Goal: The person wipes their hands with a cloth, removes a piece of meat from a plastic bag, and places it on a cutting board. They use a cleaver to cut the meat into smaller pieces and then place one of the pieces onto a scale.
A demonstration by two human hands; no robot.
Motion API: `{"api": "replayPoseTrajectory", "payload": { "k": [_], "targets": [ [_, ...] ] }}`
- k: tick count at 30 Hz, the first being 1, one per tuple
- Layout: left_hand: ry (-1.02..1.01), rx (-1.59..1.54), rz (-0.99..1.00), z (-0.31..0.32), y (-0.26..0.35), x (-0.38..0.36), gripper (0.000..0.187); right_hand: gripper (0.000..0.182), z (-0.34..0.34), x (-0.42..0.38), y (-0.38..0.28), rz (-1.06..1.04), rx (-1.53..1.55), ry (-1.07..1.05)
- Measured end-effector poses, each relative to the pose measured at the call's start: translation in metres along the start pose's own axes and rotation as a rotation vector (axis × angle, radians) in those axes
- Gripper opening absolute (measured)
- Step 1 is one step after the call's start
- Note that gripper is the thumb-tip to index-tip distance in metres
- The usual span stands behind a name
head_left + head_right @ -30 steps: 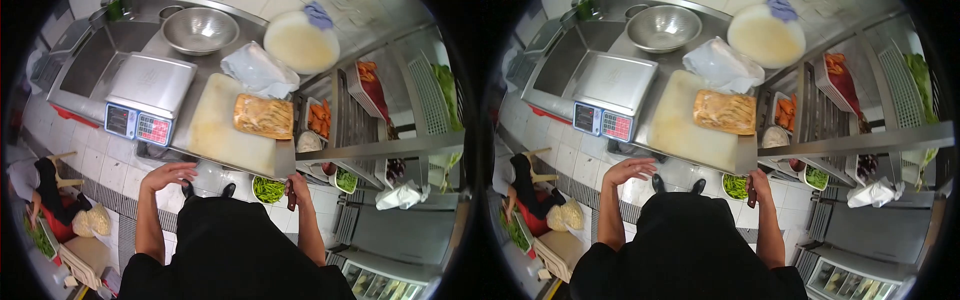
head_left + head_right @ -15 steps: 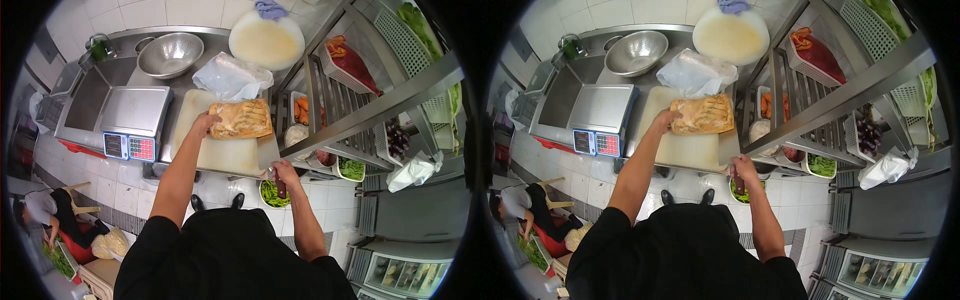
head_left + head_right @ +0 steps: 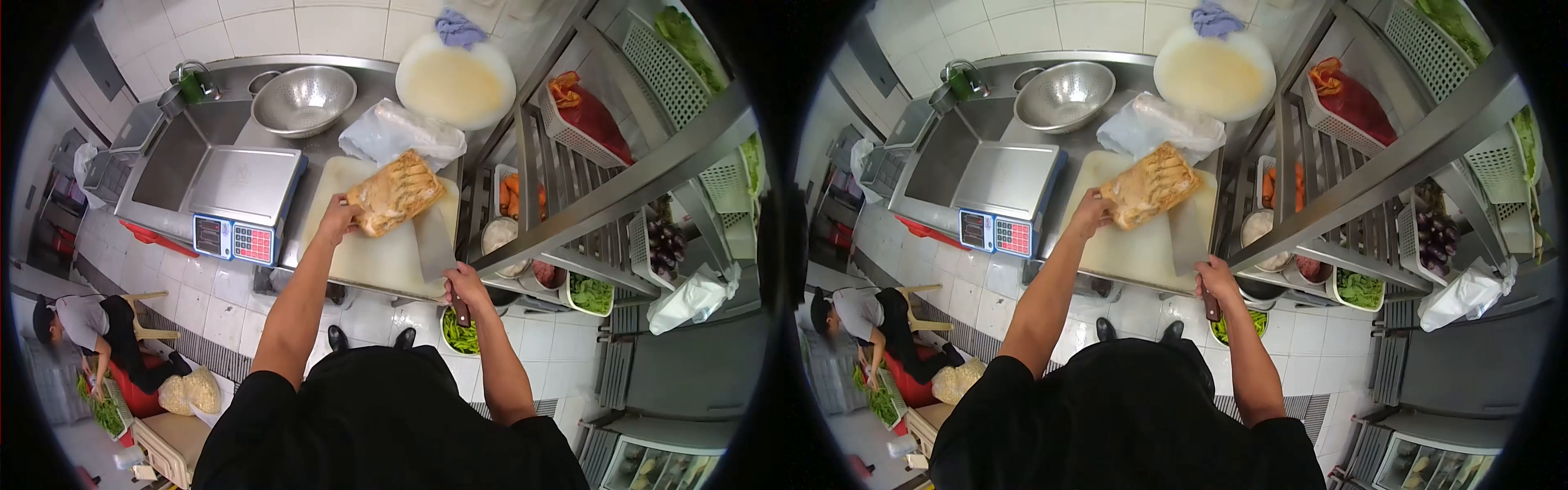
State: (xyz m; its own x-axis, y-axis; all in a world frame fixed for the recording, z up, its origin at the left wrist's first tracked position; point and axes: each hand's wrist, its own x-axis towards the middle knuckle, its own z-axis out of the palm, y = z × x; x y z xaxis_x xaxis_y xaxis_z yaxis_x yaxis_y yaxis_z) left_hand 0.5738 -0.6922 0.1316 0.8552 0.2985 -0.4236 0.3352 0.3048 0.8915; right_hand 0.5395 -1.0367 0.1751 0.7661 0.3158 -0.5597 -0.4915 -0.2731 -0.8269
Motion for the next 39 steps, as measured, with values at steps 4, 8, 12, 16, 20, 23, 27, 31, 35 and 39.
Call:
{"api": "replayPoseTrajectory", "payload": {
  "k": [4, 8, 12, 16, 20, 23, 27, 31, 35, 39],
  "targets": [
    [0.002, -0.103, -0.129, -0.005, -0.002, 0.013, 0.063, 0.014, -0.013, -0.005, 0.004, 0.0, 0.041, 0.054],
    [-0.01, -0.123, -0.136, 0.001, 0.004, 0.044, 0.051, 0.011, -0.019, -0.01, 0.009, 0.018, 0.003, 0.036],
    [-0.077, -0.102, -0.179, 0.007, 0.008, 0.06, 0.04, 0.013, -0.009, -0.018, 0.0, 0.044, 0.094, 0.014],
    [-0.087, -0.112, -0.162, 0.002, 0.01, 0.055, 0.044, 0.013, 0.0, -0.01, -0.006, 0.078, 0.091, -0.002],
    [-0.12, -0.139, -0.151, -0.004, 0.0, 0.055, 0.052, 0.013, 0.003, 0.003, -0.007, 0.079, 0.061, -0.023],
    [0.389, 0.225, 0.291, 0.002, -0.018, 0.032, 0.059, 0.013, 0.001, 0.003, 0.005, 0.048, 0.03, -0.003],
    [0.399, 0.932, 0.895, 0.019, -0.011, -0.064, 0.069, 0.011, -0.006, -0.011, 0.011, 0.041, 0.059, 0.153],
    [0.345, 0.888, 0.781, 0.021, -0.036, -0.053, 0.063, 0.01, -0.023, 0.012, 0.022, -0.059, 0.112, 0.165],
    [0.364, 0.191, 0.442, 0.015, -0.03, -0.001, 0.059, 0.01, -0.026, 0.025, 0.002, -0.023, 0.06, 0.184],
    [-0.11, -0.24, -0.118, 0.012, -0.004, -0.002, 0.06, 0.01, -0.022, 0.036, -0.005, -0.02, 0.029, 0.138]
  ]
}}
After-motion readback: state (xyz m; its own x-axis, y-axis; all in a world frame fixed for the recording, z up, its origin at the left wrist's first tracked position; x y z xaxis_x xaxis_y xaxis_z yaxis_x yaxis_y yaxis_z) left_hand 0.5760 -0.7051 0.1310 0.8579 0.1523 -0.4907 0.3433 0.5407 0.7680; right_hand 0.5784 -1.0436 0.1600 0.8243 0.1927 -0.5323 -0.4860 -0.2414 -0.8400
